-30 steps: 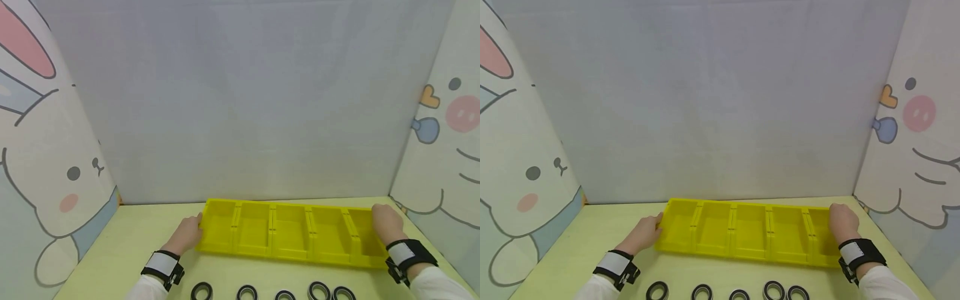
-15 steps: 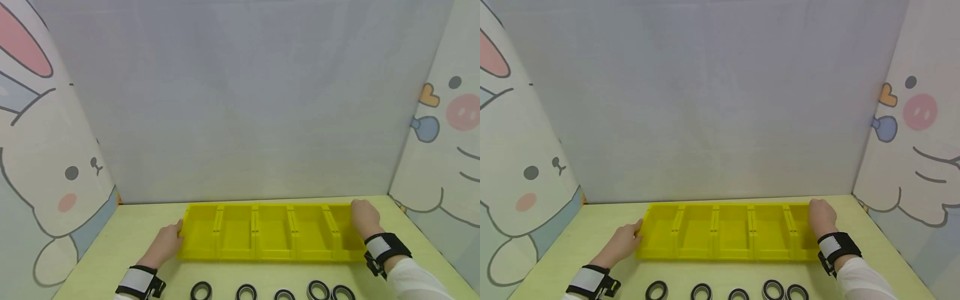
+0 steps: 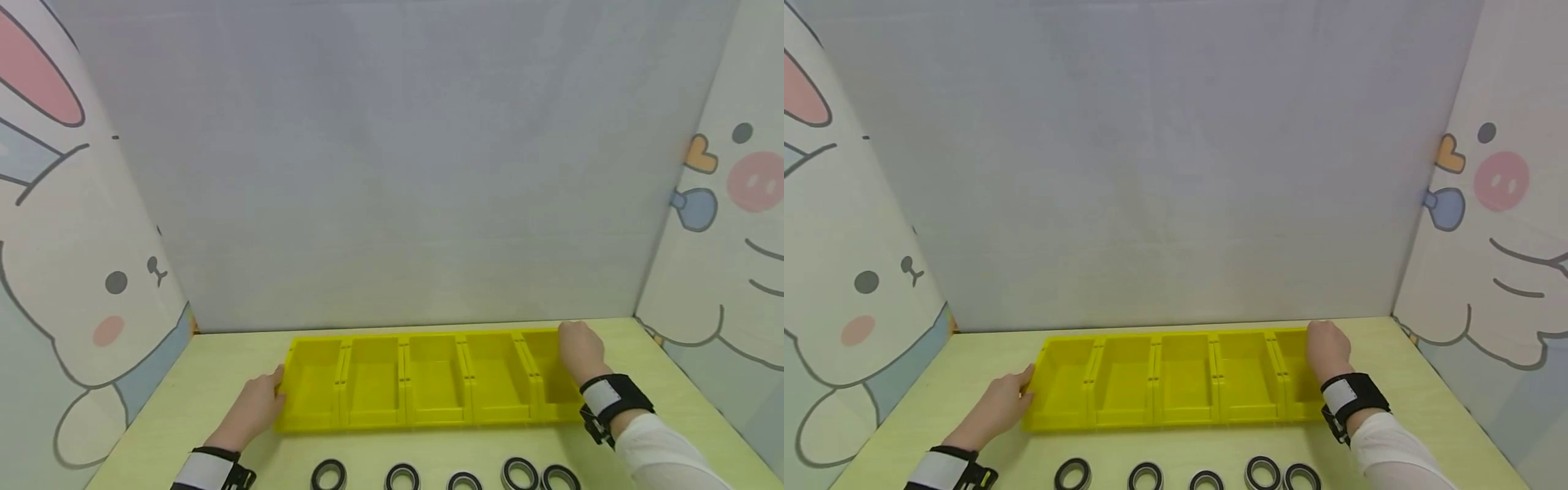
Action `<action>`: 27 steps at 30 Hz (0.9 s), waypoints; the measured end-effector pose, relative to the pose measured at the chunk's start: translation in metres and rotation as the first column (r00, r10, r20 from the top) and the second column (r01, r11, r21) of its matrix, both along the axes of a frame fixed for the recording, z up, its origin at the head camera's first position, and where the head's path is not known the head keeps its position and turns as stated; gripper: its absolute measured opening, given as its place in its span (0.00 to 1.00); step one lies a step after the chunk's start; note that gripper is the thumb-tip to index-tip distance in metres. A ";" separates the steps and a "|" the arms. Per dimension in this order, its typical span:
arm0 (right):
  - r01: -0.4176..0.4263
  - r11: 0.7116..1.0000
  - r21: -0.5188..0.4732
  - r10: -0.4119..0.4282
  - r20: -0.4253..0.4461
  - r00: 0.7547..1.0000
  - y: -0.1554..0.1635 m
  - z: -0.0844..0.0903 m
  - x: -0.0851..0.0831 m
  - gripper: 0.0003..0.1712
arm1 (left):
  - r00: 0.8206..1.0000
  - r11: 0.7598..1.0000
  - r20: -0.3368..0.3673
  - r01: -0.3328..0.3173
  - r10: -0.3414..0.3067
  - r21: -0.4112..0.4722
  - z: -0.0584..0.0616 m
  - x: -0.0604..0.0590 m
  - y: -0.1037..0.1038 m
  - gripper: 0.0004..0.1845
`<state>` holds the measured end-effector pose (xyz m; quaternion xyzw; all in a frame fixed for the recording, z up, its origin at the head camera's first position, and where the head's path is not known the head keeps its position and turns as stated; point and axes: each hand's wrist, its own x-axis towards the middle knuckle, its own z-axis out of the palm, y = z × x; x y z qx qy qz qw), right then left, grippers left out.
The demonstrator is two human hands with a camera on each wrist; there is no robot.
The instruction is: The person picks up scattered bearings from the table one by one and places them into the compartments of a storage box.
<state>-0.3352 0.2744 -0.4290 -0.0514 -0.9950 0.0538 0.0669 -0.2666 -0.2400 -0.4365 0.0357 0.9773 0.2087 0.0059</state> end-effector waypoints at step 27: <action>-0.420 0.906 -0.046 0.404 -0.201 0.893 0.013 0.019 0.064 0.57 | 0.999 0.999 0.030 0.034 -0.033 -0.013 0.010 0.003 -0.009 0.30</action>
